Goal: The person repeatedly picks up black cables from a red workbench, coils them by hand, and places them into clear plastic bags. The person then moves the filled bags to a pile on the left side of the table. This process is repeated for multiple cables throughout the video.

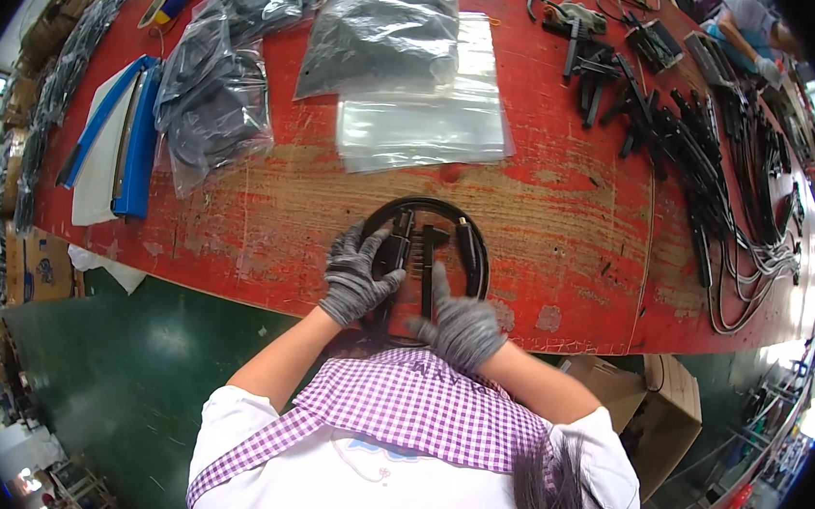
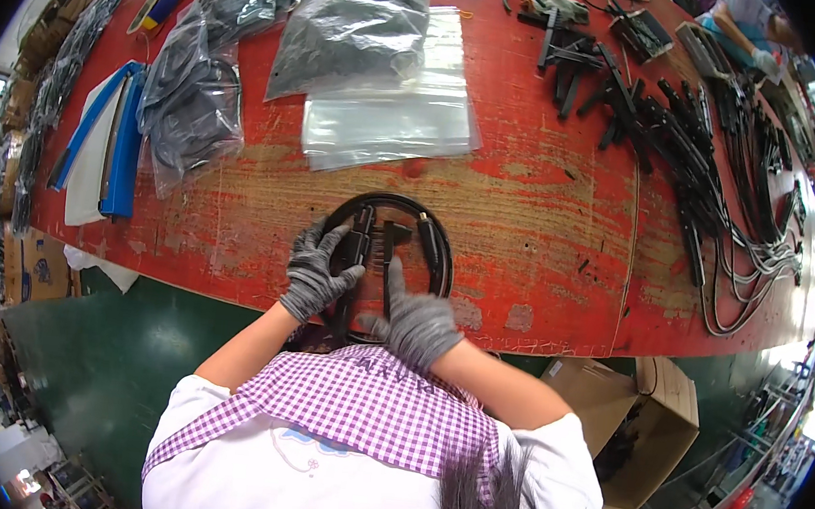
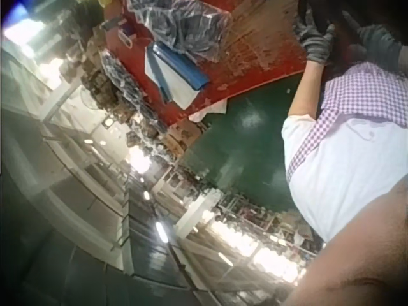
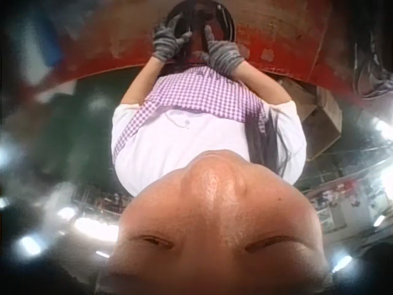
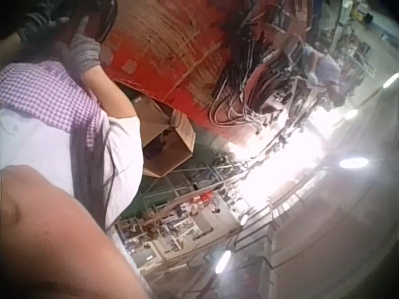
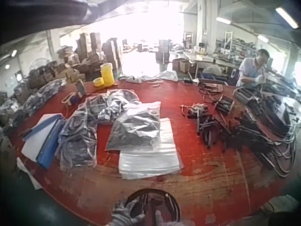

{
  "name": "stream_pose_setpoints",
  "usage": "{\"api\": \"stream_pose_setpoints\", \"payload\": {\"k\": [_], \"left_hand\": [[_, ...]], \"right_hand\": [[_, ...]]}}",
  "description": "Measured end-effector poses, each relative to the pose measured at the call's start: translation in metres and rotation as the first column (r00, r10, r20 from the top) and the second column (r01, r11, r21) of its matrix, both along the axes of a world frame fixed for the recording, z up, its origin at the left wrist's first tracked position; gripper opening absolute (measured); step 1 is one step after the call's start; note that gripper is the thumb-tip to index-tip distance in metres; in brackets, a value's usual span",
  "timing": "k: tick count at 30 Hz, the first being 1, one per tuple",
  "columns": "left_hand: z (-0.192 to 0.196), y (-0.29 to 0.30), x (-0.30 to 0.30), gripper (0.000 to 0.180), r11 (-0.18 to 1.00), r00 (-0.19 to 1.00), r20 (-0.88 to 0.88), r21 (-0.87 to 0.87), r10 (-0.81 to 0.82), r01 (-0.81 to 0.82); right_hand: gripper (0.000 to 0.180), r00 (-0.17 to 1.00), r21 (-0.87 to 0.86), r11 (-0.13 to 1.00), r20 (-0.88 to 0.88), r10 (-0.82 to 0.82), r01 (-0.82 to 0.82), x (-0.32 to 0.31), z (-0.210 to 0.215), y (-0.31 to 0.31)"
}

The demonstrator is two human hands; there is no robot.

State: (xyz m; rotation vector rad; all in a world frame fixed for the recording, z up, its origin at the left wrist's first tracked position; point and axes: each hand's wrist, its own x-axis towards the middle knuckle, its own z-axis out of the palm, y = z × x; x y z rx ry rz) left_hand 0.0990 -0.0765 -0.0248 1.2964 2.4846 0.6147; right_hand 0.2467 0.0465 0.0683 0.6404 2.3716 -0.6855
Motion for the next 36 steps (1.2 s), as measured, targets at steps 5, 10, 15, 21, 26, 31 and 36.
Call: {"api": "stream_pose_setpoints", "payload": {"k": [5,10,15,21,26,31,36], "left_hand": [[0.003,0.000,0.002,0.069,0.999,1.000,-0.017,0.034,-0.008,0.009],[0.008,-0.015,-0.004,0.052,0.985,0.991,0.131,0.161,0.040,-0.061],[0.011,-0.038,-0.017,0.025,0.889,0.922,0.372,0.379,0.109,-0.258],[0.035,0.015,-0.045,0.017,0.860,0.893,0.447,0.432,0.055,-0.270],[0.033,0.025,-0.041,0.018,0.872,0.778,0.628,0.377,0.008,-0.313],[0.022,0.038,-0.043,0.019,0.888,0.616,0.787,0.300,-0.024,-0.349],[0.020,0.082,-0.057,0.021,0.799,0.425,0.905,0.248,0.011,-0.548]], "right_hand": [[0.022,0.586,-0.136,0.971,-0.778,-0.229,0.198,-0.089,-0.075,0.110],[0.030,0.771,0.192,0.971,-0.637,0.015,0.140,-0.166,-0.092,0.159],[0.024,0.655,0.222,0.959,-0.754,0.056,0.174,-0.180,-0.128,0.166],[0.027,0.717,0.212,0.967,-0.695,0.047,0.141,-0.187,-0.115,0.166],[0.021,0.715,0.286,0.950,-0.691,0.111,0.129,-0.170,-0.112,0.152],[0.033,0.689,-0.006,0.965,-0.699,-0.190,0.260,-0.186,-0.109,0.171],[0.041,0.588,-0.027,0.978,-0.796,-0.147,0.208,-0.176,-0.064,0.154]]}}
